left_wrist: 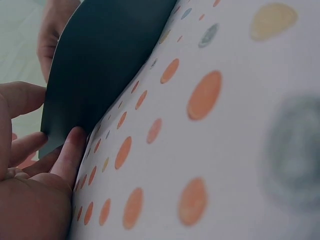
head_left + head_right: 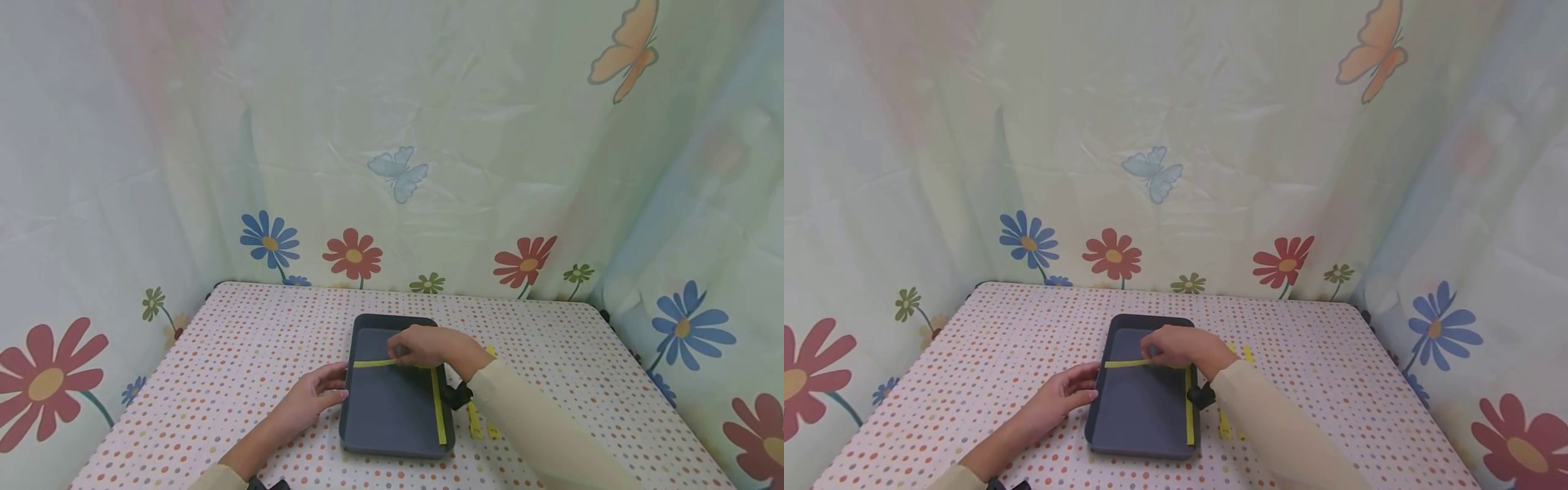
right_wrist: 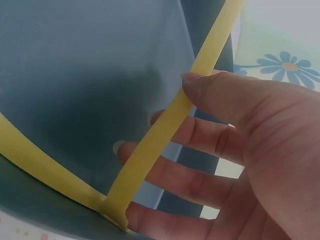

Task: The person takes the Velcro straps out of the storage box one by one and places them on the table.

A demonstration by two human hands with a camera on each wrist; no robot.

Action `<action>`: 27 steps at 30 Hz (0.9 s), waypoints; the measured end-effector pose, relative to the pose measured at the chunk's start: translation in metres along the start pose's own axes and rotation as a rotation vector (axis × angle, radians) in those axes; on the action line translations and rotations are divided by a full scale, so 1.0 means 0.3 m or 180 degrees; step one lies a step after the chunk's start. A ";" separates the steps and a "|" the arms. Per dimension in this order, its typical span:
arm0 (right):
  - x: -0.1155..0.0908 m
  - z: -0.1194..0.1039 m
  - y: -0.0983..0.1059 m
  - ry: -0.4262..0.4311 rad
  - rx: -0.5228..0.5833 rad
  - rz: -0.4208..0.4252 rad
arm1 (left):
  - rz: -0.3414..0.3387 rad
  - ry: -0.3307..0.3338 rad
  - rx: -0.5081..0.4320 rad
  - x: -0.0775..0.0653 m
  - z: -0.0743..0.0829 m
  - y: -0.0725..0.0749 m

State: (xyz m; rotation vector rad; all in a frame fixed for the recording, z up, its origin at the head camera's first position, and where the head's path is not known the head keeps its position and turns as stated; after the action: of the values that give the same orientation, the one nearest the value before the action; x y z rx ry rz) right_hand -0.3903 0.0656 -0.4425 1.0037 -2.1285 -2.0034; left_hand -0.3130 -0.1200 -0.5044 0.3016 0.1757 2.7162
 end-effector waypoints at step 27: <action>-0.030 -0.001 0.054 0.0182 0.0768 0.0140 | -0.0059 0.0008 -0.0039 -0.001 -0.018 0.005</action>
State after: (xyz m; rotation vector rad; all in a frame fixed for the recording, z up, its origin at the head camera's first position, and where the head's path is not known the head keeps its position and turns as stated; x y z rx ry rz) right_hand -0.3898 0.0688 -0.4242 1.0191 -2.3803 -1.7068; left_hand -0.3146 -0.1219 -0.5096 0.2915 0.1619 2.6985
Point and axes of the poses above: each hand's wrist, its own x-axis towards the middle knuckle, its own y-axis out of the back of the hand, z = x × y, the point moved 8 cm from there along x, towards the middle knuckle, and after that the axes turned 14 degrees about -y, right-handed, at the moved point
